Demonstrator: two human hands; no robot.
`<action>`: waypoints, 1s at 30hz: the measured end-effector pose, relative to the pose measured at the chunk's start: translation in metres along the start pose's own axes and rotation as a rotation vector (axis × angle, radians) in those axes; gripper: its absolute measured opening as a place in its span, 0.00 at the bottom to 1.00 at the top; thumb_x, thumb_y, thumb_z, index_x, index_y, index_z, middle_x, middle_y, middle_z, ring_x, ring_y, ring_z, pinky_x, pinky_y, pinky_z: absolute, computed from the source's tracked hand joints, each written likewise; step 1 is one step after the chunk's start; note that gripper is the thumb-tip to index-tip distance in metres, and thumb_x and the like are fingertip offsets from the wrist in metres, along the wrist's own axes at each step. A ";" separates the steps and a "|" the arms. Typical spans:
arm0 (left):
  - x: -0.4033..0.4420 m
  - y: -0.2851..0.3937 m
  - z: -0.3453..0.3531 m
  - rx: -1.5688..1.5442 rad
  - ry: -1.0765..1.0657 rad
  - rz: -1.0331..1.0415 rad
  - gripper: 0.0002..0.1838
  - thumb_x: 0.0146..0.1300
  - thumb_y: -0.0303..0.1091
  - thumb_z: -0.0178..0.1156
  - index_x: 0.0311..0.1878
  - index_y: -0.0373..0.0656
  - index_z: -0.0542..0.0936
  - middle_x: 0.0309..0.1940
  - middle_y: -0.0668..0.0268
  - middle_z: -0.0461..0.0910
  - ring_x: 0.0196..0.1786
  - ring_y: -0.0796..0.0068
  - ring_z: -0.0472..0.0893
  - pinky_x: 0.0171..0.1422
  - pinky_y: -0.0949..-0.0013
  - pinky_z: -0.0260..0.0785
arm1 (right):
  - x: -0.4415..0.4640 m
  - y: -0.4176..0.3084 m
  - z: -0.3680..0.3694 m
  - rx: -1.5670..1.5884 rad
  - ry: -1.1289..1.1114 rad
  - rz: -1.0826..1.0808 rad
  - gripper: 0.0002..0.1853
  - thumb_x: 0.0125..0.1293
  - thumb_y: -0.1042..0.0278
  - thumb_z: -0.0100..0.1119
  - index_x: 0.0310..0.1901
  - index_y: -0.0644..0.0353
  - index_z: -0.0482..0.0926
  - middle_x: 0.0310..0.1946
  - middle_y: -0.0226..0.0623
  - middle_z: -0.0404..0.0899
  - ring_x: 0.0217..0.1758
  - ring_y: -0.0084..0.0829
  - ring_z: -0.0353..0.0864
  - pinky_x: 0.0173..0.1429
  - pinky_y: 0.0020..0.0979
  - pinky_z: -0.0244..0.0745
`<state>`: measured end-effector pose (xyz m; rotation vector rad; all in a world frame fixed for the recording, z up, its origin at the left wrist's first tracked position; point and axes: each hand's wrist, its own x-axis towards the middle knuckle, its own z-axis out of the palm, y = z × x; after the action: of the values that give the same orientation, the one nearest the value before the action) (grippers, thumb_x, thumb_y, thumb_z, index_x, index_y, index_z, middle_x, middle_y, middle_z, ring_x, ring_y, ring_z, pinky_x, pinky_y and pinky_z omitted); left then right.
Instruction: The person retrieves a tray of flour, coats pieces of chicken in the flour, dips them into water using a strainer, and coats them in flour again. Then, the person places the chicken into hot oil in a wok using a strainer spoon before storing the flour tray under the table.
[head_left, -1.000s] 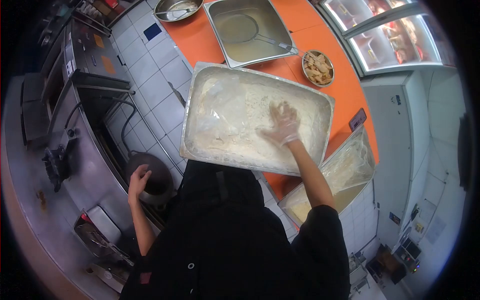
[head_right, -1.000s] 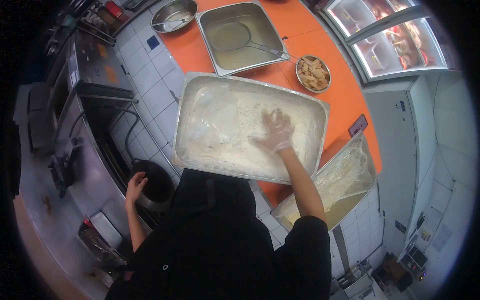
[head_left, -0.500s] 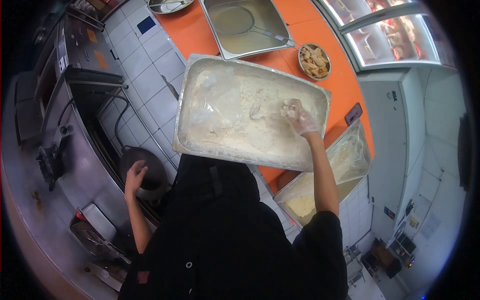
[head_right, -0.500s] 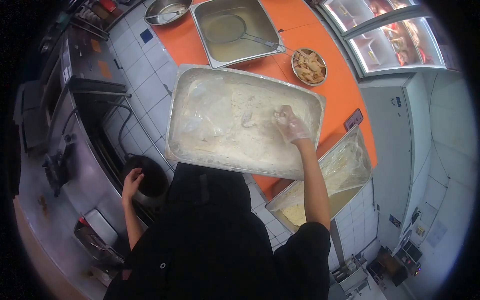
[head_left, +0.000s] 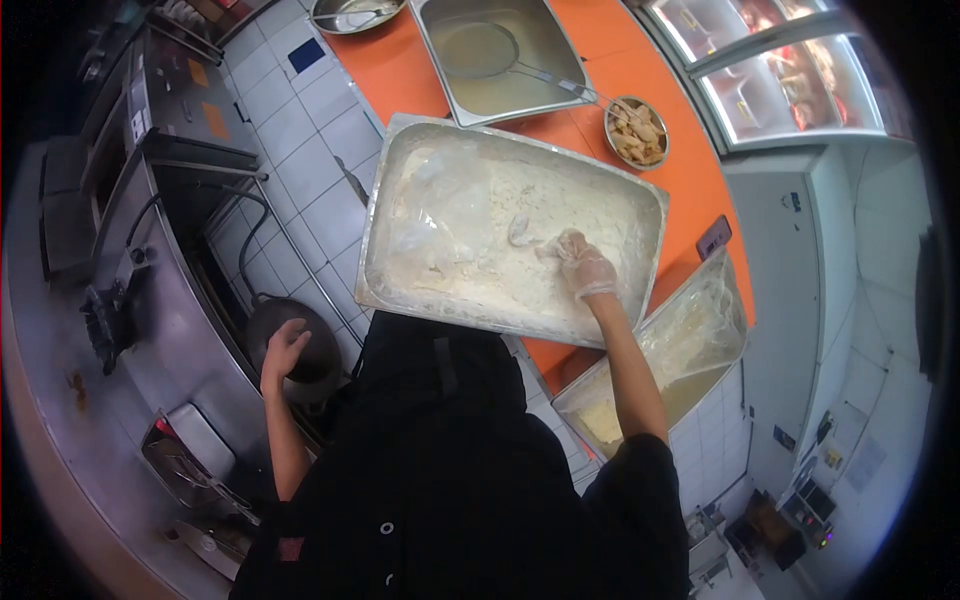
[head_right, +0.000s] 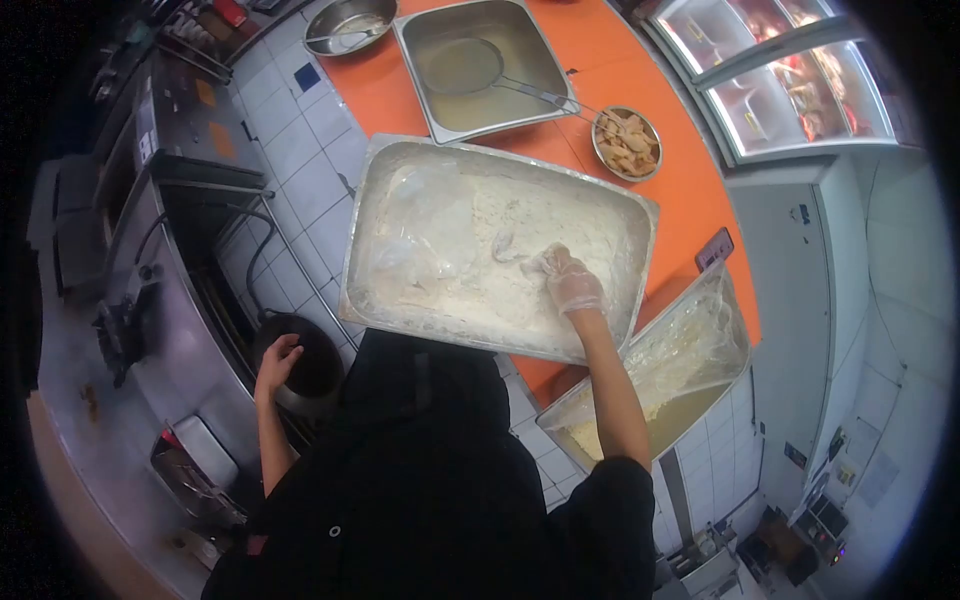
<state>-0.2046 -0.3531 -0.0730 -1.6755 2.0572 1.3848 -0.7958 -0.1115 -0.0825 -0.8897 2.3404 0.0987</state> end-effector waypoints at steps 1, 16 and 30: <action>-0.002 0.002 -0.003 0.008 0.006 -0.020 0.24 0.66 0.38 0.64 0.61 0.35 0.78 0.57 0.50 0.82 0.58 0.56 0.83 0.62 0.60 0.74 | -0.001 -0.006 -0.014 0.013 0.040 -0.094 0.26 0.72 0.47 0.49 0.69 0.41 0.67 0.52 0.54 0.79 0.53 0.55 0.82 0.54 0.52 0.78; -0.004 -0.029 0.015 -0.038 -0.035 -0.019 0.24 0.66 0.38 0.65 0.60 0.33 0.78 0.56 0.51 0.83 0.56 0.58 0.84 0.63 0.61 0.74 | 0.026 -0.095 0.047 0.073 0.419 -0.089 0.23 0.65 0.62 0.58 0.63 0.40 0.74 0.55 0.54 0.76 0.53 0.49 0.83 0.51 0.44 0.82; 0.047 0.106 -0.033 -0.278 0.048 0.269 0.19 0.72 0.37 0.61 0.59 0.36 0.79 0.52 0.59 0.83 0.54 0.70 0.83 0.60 0.67 0.74 | -0.023 0.045 -0.016 1.388 0.277 0.077 0.23 0.70 0.54 0.60 0.61 0.56 0.74 0.46 0.32 0.79 0.42 0.24 0.80 0.43 0.27 0.77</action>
<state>-0.2966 -0.4149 -0.0255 -1.5831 2.2732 1.8048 -0.8186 -0.0676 -0.0630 -0.0782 1.9519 -1.4823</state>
